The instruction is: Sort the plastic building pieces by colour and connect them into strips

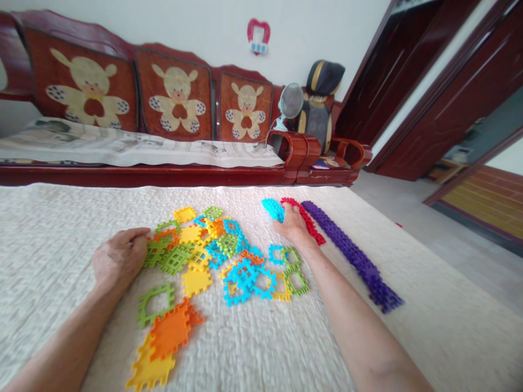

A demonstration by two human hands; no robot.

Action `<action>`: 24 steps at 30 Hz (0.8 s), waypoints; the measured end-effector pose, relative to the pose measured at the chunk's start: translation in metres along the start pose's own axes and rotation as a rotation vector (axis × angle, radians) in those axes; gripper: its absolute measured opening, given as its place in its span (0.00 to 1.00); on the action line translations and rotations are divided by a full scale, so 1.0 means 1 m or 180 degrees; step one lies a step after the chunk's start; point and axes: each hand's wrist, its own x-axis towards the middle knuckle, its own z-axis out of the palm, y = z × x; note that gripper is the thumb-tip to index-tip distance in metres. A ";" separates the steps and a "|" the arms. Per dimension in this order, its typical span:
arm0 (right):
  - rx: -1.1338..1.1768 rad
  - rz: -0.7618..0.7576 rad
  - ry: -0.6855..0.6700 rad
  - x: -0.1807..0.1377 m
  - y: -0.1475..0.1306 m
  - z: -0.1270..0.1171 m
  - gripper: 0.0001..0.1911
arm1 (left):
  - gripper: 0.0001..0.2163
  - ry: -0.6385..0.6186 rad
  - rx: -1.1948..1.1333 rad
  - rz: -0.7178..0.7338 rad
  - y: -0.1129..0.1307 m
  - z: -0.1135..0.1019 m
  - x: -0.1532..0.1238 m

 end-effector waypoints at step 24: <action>0.1002 -0.1674 -0.1104 -0.017 -0.089 0.026 0.29 | 0.18 0.0006 -0.0042 0.0049 0.010 -0.006 -0.006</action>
